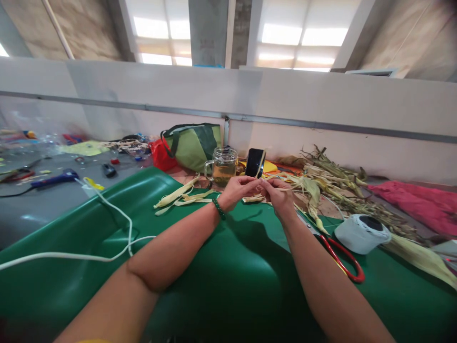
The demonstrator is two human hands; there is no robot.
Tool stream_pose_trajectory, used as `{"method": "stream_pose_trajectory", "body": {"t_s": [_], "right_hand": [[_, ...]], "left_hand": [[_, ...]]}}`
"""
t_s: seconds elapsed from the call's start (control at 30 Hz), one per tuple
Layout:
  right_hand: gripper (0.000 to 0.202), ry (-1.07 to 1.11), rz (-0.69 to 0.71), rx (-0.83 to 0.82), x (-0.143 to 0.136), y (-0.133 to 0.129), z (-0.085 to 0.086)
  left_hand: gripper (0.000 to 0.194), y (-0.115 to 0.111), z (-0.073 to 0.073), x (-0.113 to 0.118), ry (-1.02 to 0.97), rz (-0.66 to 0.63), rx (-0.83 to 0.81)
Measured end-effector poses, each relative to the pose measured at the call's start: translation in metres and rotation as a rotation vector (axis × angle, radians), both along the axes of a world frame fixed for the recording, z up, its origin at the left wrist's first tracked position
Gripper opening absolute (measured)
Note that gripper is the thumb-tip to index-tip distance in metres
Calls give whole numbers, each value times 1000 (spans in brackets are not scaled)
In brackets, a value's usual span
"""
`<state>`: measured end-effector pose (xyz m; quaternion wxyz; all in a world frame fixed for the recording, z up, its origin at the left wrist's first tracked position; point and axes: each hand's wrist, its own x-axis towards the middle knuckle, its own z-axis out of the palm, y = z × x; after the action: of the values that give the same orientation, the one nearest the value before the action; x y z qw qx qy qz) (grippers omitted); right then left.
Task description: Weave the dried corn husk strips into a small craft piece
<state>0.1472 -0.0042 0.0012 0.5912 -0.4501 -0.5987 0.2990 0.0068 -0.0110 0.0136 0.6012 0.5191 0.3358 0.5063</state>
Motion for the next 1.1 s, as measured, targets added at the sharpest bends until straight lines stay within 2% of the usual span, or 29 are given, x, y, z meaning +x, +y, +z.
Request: {"method": "stream_pose_trajectory", "body": {"t_s": [0.17, 0.27, 0.43, 0.53, 0.63, 0.8, 0.87, 0.97, 1.1], "right_hand": [[38, -79, -33, 62, 3, -1, 2], [36, -36, -17, 65, 4, -5, 4], [39, -63, -114, 92, 5, -8, 7], [39, -97, -87, 127, 5, -7, 7], [42, -144, -52, 147, 4, -9, 9], [42, -93, -105, 102, 7, -8, 6], [43, -28, -73, 64, 10, -3, 4], [46, 22, 49, 3, 15, 3, 6], [46, -260, 102, 90, 17, -2, 12]], "left_hand": [[53, 5, -1, -4, -13, -32, -22], [49, 7, 0, -6, -2, -43, -45], [39, 3, 5, -8, -4, -82, -85], [40, 0, 8, -8, -43, -101, -125], [39, 1, 7, -7, -21, -120, -110], [39, 4, 5, -8, 46, -119, -73], [39, 5, 5, -10, 48, -108, -87], [39, 6, 6, -13, 47, -81, -117], [40, 9, 5, -15, 75, -76, -88]]}}
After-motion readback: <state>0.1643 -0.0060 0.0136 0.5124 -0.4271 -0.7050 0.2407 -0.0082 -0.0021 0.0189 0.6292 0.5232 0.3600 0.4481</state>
